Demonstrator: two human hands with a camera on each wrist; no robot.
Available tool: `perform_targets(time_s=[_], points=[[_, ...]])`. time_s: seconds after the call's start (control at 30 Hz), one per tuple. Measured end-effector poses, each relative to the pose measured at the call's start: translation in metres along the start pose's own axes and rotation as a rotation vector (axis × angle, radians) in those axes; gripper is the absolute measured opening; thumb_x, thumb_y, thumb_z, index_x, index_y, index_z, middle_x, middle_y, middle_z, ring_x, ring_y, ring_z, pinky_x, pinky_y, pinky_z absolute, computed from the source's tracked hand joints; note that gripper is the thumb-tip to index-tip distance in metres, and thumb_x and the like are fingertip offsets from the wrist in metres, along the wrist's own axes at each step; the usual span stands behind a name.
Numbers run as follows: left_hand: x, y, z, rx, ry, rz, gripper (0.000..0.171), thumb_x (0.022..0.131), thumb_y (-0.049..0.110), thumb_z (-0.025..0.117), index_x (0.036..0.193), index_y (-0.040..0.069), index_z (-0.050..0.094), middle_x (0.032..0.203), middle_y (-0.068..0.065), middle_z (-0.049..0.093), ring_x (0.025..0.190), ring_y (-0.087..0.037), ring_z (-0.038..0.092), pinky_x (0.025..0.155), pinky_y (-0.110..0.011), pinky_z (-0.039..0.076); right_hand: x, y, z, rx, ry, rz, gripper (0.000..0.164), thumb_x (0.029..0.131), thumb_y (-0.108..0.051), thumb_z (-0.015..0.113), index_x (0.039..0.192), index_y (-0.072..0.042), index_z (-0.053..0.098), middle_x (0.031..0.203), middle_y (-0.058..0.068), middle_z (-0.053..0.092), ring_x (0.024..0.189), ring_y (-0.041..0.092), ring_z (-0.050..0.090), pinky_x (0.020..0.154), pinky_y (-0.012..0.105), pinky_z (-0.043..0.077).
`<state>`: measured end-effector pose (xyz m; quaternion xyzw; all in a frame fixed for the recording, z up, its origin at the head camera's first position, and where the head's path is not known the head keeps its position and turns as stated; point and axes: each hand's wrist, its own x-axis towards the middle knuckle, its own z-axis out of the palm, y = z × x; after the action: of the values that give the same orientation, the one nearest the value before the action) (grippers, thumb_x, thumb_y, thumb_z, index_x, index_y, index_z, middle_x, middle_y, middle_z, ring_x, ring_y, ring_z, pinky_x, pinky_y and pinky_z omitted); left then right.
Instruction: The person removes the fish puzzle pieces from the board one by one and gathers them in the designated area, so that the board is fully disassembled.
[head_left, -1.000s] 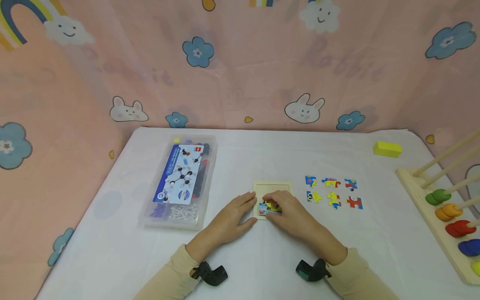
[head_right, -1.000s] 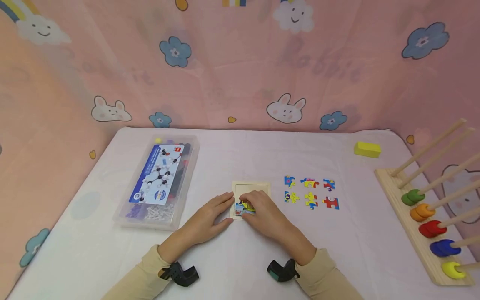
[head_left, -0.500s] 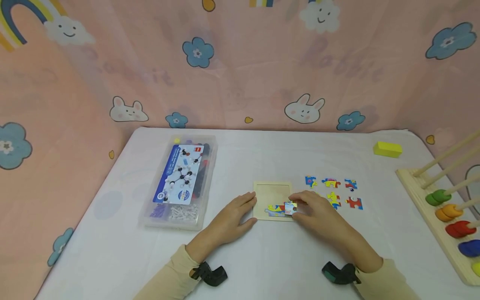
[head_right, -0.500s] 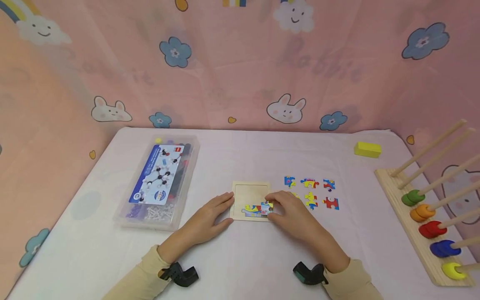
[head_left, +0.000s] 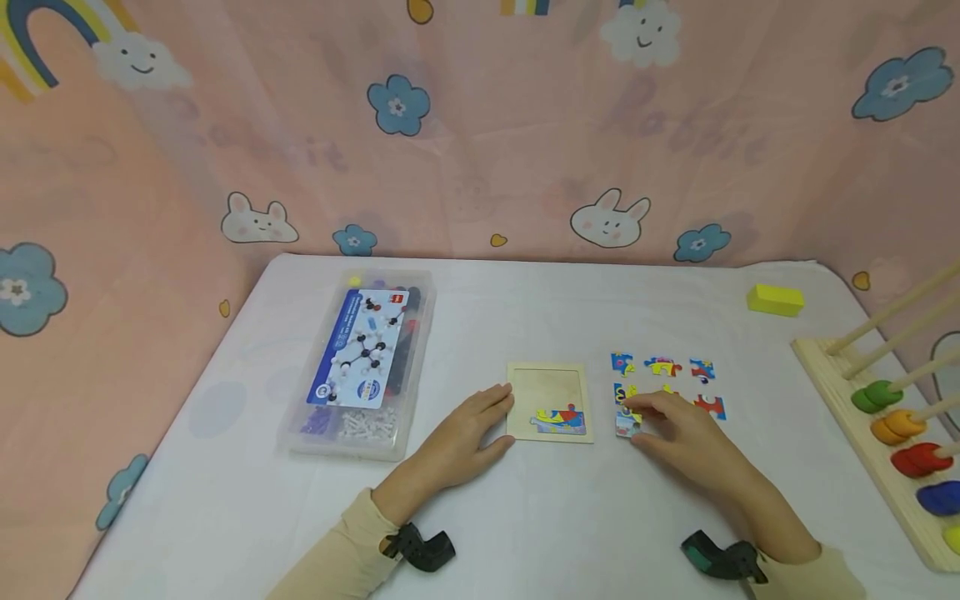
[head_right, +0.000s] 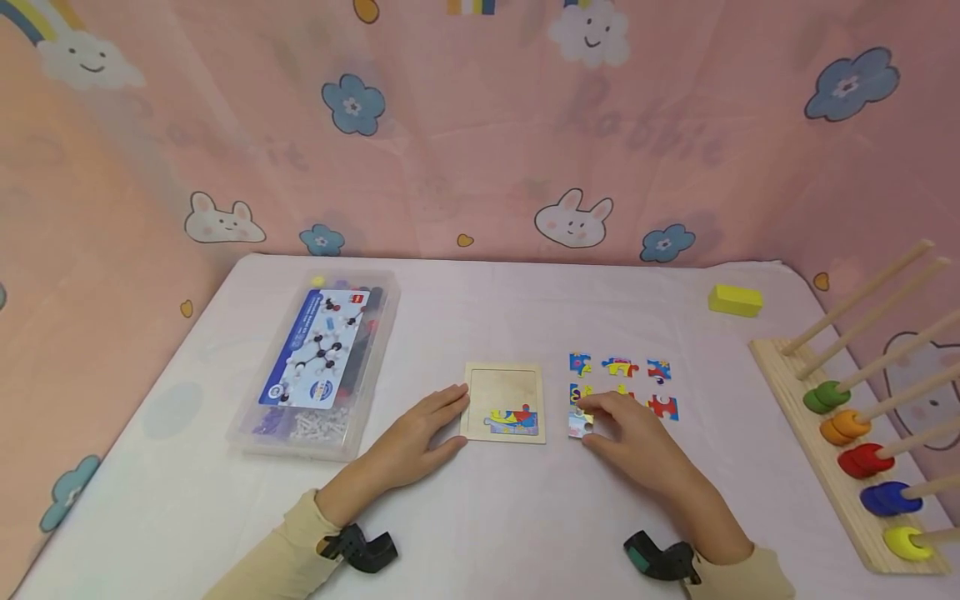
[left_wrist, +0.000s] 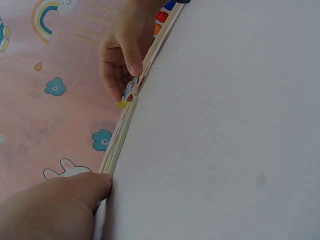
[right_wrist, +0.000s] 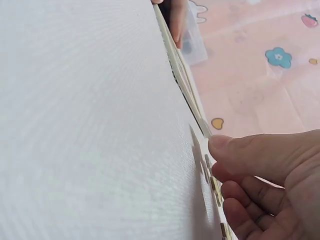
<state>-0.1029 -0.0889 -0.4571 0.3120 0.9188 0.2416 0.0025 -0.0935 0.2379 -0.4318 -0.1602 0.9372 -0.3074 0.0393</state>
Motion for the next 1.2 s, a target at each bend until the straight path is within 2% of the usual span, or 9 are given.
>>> perform_targets(time_s=[0.1, 0.17, 0.5, 0.9, 1.2], points=[[0.0001, 0.0003, -0.0001, -0.002, 0.001, 0.003, 0.056, 0.093, 0.03, 0.06, 0.139, 0.003, 0.046, 0.15, -0.006, 0.039, 0.14, -0.02, 0.034, 0.117, -0.033, 0.027, -0.0014, 0.0015, 0.0009, -0.023, 0.002, -0.03, 0.038, 0.083, -0.016, 0.073, 0.119, -0.013, 0.061, 0.116, 0.002, 0.063, 0.109, 0.021, 0.056, 0.092, 0.035, 0.05], [0.0001, 0.0005, -0.0004, -0.002, 0.002, 0.003, 0.056, 0.093, 0.03, 0.06, 0.139, 0.003, 0.046, 0.15, -0.007, 0.039, 0.14, -0.02, 0.034, 0.117, -0.034, 0.028, -0.0015, 0.0018, 0.0013, -0.037, 0.002, -0.045, 0.038, 0.082, -0.015, 0.073, 0.118, -0.013, 0.061, 0.115, 0.001, 0.062, 0.109, 0.02, 0.055, 0.091, 0.033, 0.05], [0.0001, 0.0005, -0.0013, 0.003, 0.006, 0.008, 0.056, 0.093, 0.029, 0.06, 0.139, 0.002, 0.046, 0.149, -0.007, 0.04, 0.139, -0.02, 0.035, 0.117, -0.034, 0.027, -0.0015, 0.0013, 0.0022, -0.083, -0.025, -0.062, 0.037, 0.082, -0.013, 0.072, 0.117, -0.012, 0.061, 0.112, 0.001, 0.059, 0.108, 0.02, 0.051, 0.091, 0.047, 0.05], [0.0003, 0.0017, -0.0024, -0.002, -0.006, -0.005, 0.056, 0.093, 0.03, 0.06, 0.14, 0.003, 0.046, 0.15, -0.007, 0.039, 0.14, -0.02, 0.034, 0.117, -0.033, 0.027, -0.0017, -0.0002, 0.0009, -0.078, -0.025, -0.084, 0.037, 0.082, -0.014, 0.072, 0.118, -0.011, 0.06, 0.114, 0.002, 0.057, 0.109, 0.021, 0.051, 0.092, 0.049, 0.048], [0.0006, 0.0021, -0.0023, -0.009, -0.025, -0.02, 0.056, 0.093, 0.03, 0.059, 0.14, 0.003, 0.045, 0.151, -0.006, 0.038, 0.141, -0.019, 0.032, 0.118, -0.033, 0.026, -0.0027, -0.0037, 0.0008, -0.059, -0.011, -0.05, 0.039, 0.084, -0.017, 0.072, 0.121, -0.012, 0.06, 0.115, 0.001, 0.06, 0.11, 0.022, 0.055, 0.092, 0.049, 0.049]])
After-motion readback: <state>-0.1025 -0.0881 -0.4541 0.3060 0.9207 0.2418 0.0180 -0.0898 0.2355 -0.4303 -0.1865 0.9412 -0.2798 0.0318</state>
